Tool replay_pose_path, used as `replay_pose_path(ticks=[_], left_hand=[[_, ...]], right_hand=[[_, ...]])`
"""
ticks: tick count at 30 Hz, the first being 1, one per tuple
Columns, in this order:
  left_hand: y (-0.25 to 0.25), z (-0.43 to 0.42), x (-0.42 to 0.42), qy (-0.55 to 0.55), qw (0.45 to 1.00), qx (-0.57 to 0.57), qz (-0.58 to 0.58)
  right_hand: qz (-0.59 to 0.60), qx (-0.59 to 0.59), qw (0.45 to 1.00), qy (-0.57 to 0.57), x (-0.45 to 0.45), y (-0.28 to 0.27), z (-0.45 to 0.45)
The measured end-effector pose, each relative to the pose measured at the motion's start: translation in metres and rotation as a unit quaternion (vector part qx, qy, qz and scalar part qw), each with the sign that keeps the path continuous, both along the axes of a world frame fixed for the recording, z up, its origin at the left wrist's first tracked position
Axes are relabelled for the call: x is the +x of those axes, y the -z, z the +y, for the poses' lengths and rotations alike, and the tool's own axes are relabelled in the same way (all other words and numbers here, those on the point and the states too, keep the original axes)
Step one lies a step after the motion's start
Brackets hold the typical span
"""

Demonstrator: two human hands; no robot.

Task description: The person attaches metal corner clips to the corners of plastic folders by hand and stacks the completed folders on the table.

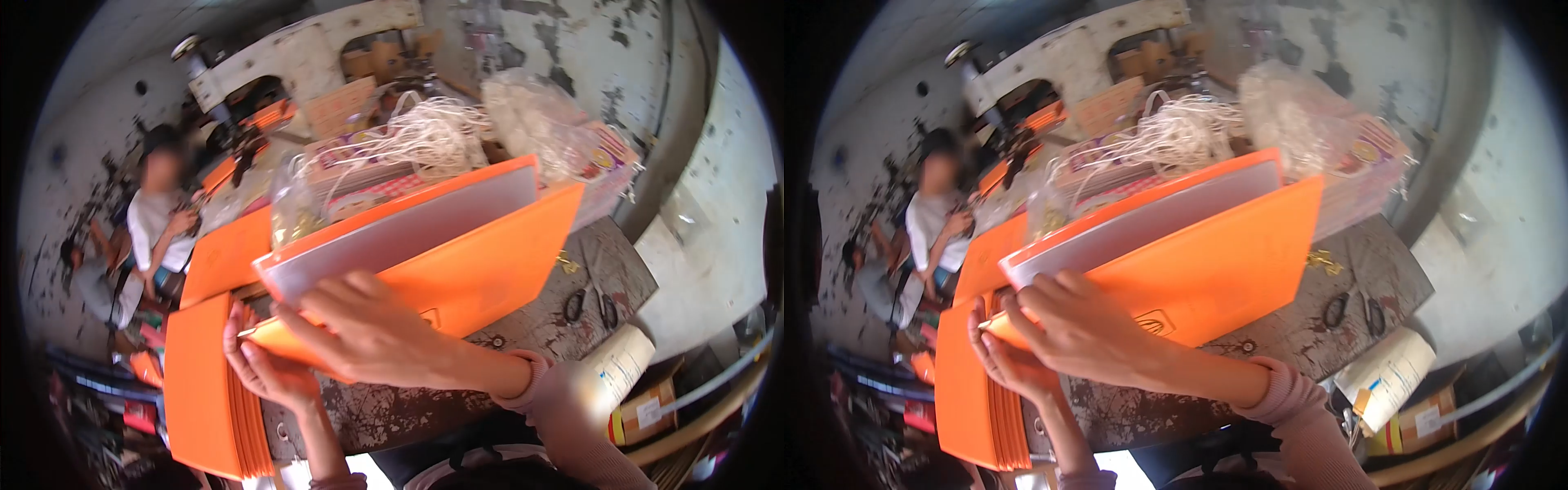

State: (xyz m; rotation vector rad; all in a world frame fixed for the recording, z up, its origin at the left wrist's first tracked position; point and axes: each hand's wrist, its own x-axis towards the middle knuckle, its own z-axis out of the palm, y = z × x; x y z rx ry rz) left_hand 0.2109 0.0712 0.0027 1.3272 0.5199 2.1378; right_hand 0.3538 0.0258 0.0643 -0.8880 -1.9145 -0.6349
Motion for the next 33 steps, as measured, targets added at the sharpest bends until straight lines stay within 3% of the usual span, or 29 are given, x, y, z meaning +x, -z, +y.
replay_pose_path(ticks=[2, 6, 9, 15, 18, 25, 30, 33], left_hand=[[0.001, 0.003, -0.004, -0.031, 0.999, 0.013, -0.033], [0.001, 0.010, -0.018, 0.044, 0.998, 0.000, -0.037], [0.000, 0.015, -0.029, 0.190, 0.981, -0.013, -0.043], [-0.007, 0.022, -0.037, 0.224, 0.974, -0.004, 0.027], [-0.005, 0.021, -0.031, 0.288, 0.957, 0.007, -0.024], [-0.006, 0.019, -0.028, 0.291, 0.956, -0.012, -0.040], [0.000, 0.018, -0.026, 0.228, 0.973, -0.004, -0.023], [0.001, 0.016, -0.027, 0.170, 0.985, -0.016, 0.008]], right_hand=[[-0.015, -0.008, 1.000, 0.013, 0.000, -0.001, 0.001], [0.002, -0.032, 0.999, -0.002, 0.000, 0.002, 0.004], [-0.001, -0.009, 1.000, 0.005, 0.000, 0.004, 0.005], [0.005, -0.020, 1.000, 0.005, -0.001, 0.003, 0.004], [-0.001, -0.023, 1.000, -0.012, -0.001, 0.002, 0.003], [-0.002, 0.002, 1.000, -0.008, -0.002, 0.003, 0.004], [-0.001, 0.024, 1.000, 0.002, -0.002, 0.005, 0.004], [-0.004, -0.031, 1.000, -0.002, 0.002, 0.004, -0.001]])
